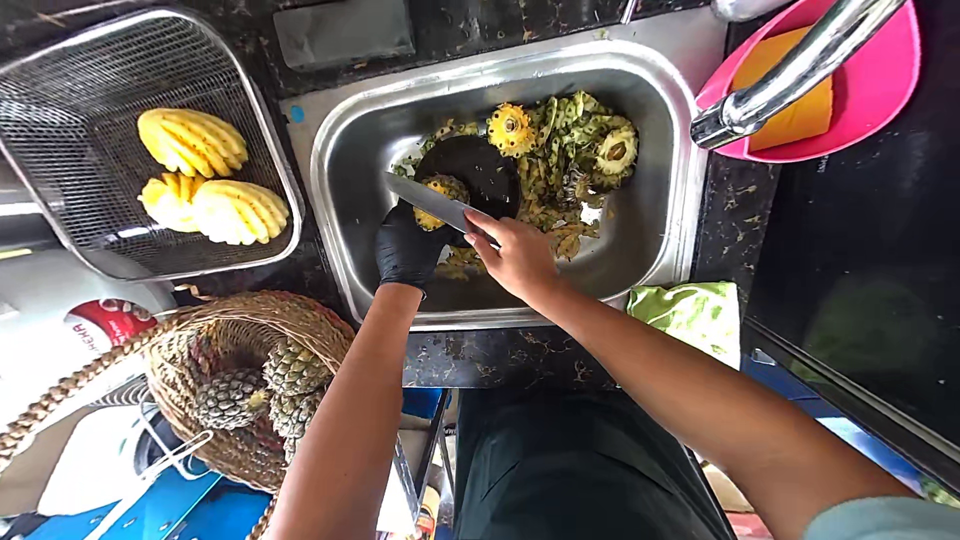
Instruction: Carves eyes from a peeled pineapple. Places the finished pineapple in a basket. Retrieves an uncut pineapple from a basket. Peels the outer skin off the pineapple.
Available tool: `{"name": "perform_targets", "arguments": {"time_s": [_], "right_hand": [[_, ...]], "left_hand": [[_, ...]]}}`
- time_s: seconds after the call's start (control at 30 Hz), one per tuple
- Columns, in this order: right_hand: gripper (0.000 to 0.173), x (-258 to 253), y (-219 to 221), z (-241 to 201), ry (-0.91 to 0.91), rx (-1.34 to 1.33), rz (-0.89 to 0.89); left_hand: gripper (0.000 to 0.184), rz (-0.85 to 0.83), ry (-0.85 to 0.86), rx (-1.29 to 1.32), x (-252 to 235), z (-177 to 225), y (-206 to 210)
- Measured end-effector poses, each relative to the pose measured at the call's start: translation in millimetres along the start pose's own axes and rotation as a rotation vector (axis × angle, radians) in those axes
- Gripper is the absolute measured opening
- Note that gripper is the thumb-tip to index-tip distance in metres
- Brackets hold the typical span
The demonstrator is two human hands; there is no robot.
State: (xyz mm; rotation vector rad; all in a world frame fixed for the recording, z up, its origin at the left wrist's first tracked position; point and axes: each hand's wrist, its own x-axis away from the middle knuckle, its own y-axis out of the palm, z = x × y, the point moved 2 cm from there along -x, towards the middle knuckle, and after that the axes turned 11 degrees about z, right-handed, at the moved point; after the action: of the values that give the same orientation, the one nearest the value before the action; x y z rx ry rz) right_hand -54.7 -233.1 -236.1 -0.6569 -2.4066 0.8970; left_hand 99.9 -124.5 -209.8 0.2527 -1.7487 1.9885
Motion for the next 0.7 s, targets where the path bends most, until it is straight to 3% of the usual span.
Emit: {"name": "perform_targets", "arguments": {"time_s": [0.13,0.27,0.5,0.63,0.7], "right_hand": [[0.041,15,-7,10,-0.001,0.04,0.023],[0.04,-4,9,5,-0.01,0.001,0.058],[0.041,3,-16,17,0.091,-0.097,-0.106],[0.04,-28,-7,-10,0.112,-0.19,-0.157],[0.04,-19,-13,-5,0.119,-0.2,-0.158]], "left_hand": [[0.076,0.024,0.012,0.013,2,4,-3],[0.083,0.022,0.002,0.056,-1,-2,4],[0.086,0.032,0.046,0.037,1,6,-3],[0.082,0.009,0.017,-0.024,1,10,-6],[0.086,-0.007,0.007,-0.041,0,12,-9]]}}
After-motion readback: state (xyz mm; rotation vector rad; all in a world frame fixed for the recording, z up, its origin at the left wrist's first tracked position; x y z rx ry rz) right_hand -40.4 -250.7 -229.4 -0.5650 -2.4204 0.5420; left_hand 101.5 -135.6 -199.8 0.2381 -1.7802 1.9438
